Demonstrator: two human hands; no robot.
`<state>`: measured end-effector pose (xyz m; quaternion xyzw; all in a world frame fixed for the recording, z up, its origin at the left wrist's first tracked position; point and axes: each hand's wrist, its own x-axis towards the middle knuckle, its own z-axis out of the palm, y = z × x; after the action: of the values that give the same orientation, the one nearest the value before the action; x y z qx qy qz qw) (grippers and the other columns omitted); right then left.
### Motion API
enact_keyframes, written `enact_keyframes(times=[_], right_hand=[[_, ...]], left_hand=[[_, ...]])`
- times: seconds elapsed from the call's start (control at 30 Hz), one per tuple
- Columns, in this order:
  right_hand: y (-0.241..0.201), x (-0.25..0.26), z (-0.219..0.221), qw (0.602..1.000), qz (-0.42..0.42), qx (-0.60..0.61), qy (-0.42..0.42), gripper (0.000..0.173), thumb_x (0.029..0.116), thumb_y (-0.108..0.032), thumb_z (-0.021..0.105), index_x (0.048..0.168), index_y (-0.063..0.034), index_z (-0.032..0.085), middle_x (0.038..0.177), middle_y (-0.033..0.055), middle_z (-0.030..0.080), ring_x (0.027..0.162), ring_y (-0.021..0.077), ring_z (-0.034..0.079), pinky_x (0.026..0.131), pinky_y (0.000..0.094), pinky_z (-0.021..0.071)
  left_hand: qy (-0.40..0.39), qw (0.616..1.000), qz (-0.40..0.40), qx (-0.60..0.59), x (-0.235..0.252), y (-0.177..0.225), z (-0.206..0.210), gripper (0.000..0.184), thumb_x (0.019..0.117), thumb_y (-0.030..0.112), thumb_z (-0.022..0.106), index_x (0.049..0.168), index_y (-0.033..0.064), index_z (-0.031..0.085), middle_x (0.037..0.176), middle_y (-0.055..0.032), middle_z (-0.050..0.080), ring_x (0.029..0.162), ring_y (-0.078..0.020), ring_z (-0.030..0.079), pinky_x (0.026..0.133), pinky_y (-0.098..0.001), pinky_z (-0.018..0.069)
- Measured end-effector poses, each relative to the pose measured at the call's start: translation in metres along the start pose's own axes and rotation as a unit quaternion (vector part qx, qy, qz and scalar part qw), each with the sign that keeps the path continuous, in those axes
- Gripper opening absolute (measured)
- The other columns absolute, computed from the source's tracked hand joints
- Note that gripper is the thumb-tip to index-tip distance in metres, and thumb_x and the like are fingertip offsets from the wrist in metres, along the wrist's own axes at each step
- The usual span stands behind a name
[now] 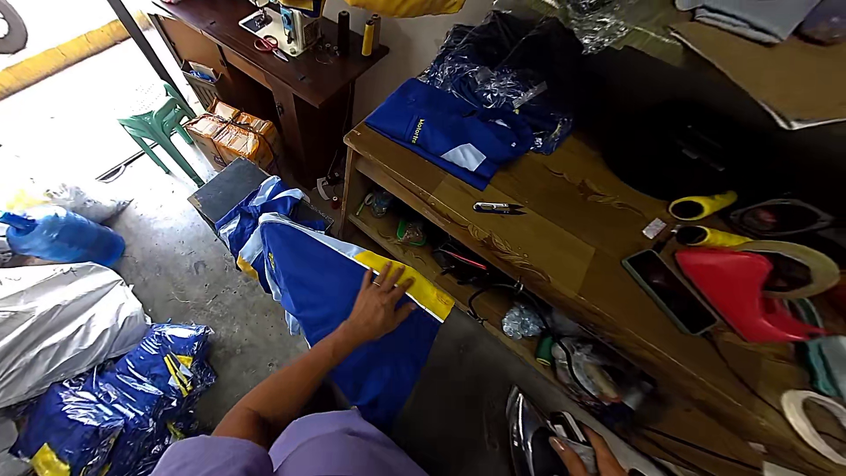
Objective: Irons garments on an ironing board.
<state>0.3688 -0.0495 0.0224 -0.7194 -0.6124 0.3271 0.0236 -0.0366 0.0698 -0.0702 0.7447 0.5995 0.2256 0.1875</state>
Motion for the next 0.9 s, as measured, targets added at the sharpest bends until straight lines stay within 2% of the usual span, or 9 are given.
enact_keyframes(times=[0.1,0.17,0.23,0.37,0.43,0.53,0.6,0.7,0.9], right_hand=[[-0.062,0.006,0.002,0.998,-0.064,-0.018,0.020,0.061,0.1029,-0.042,0.057,0.150,-0.0033,0.049,0.118,0.0307,0.068,0.098,0.0478,0.069,0.087,0.0686,0.0504],[-0.105,0.024,0.006,0.988,-0.140,-0.044,0.040,0.061,0.1018,-0.052,0.052,0.146,-0.0102,0.057,0.116,0.0246,0.071,0.100,0.0441,0.071,0.084,0.0678,0.0517],[-0.155,0.052,0.013,0.978,-0.198,-0.053,0.040,0.066,0.1007,-0.062,0.045,0.145,-0.0155,0.058,0.118,0.0192,0.073,0.103,0.0384,0.072,0.085,0.0641,0.0538],[-0.272,0.109,0.040,0.961,-0.253,-0.078,-0.076,0.058,0.1041,-0.059,0.042,0.147,-0.0225,0.055,0.119,0.0148,0.072,0.108,0.0325,0.070,0.092,0.0589,0.0530],[-0.319,0.130,0.065,0.944,-0.281,-0.119,-0.124,0.056,0.1039,-0.059,0.042,0.147,-0.0263,0.054,0.113,0.0153,0.072,0.103,0.0351,0.070,0.088,0.0600,0.0531],[-0.369,0.147,0.095,0.922,-0.321,-0.164,-0.141,0.060,0.0988,-0.064,0.050,0.146,-0.0270,0.054,0.108,0.0157,0.073,0.099,0.0371,0.070,0.084,0.0604,0.0532],[-0.390,0.158,0.101,0.924,-0.310,-0.168,-0.145,0.066,0.0966,-0.068,0.052,0.146,-0.0253,0.056,0.111,0.0170,0.072,0.104,0.0379,0.069,0.088,0.0611,0.0523],[-0.394,0.176,0.103,0.946,-0.271,-0.143,-0.110,0.067,0.0961,-0.072,0.048,0.141,-0.0229,0.059,0.106,0.0160,0.072,0.101,0.0364,0.070,0.086,0.0612,0.0533],[-0.343,0.168,0.081,0.978,-0.174,-0.104,-0.043,0.066,0.1011,-0.064,0.046,0.138,-0.0117,0.062,0.118,0.0204,0.070,0.112,0.0381,0.067,0.096,0.0613,0.0502]], left_hand=[[0.069,0.995,-0.060,0.050,-0.005,-0.067,-0.037,0.049,0.1058,0.047,0.045,0.141,0.0187,0.064,0.156,-0.0068,0.051,0.150,-0.0346,0.038,0.120,-0.0673,0.0234],[0.059,0.990,-0.102,0.072,-0.004,-0.113,-0.059,0.049,0.1074,0.045,0.041,0.145,0.0194,0.061,0.160,-0.0071,0.047,0.154,-0.0341,0.031,0.121,-0.0684,0.0189],[0.039,0.989,-0.115,0.089,-0.002,-0.150,-0.076,0.051,0.1082,0.045,0.037,0.149,0.0207,0.056,0.163,-0.0074,0.041,0.156,-0.0348,0.023,0.122,-0.0683,0.0142],[-0.021,0.983,-0.118,0.136,0.003,-0.204,-0.095,0.058,0.1080,0.055,0.028,0.156,0.0272,0.046,0.168,-0.0050,0.032,0.159,-0.0347,0.014,0.122,-0.0689,0.0050],[-0.052,0.979,-0.122,0.156,0.003,-0.224,-0.102,0.062,0.1071,0.060,0.024,0.160,0.0311,0.038,0.170,-0.0021,0.027,0.160,-0.0320,0.010,0.123,-0.0683,0.0009],[-0.063,0.979,-0.116,0.155,0.004,-0.241,-0.108,0.063,0.1062,0.063,0.022,0.160,0.0335,0.037,0.171,0.0012,0.026,0.160,-0.0291,0.008,0.124,-0.0662,0.0004],[-0.053,0.981,-0.109,0.149,0.002,-0.243,-0.109,0.063,0.1059,0.064,0.022,0.159,0.0338,0.038,0.169,0.0024,0.029,0.160,-0.0282,0.011,0.124,-0.0657,0.0016],[-0.043,0.983,-0.102,0.147,0.002,-0.246,-0.108,0.062,0.1060,0.063,0.022,0.158,0.0345,0.040,0.168,0.0035,0.033,0.159,-0.0273,0.015,0.124,-0.0652,0.0038],[-0.030,0.984,-0.101,0.142,0.003,-0.247,-0.105,0.062,0.1058,0.064,0.024,0.156,0.0345,0.044,0.166,0.0044,0.037,0.159,-0.0259,0.019,0.124,-0.0651,0.0044]])
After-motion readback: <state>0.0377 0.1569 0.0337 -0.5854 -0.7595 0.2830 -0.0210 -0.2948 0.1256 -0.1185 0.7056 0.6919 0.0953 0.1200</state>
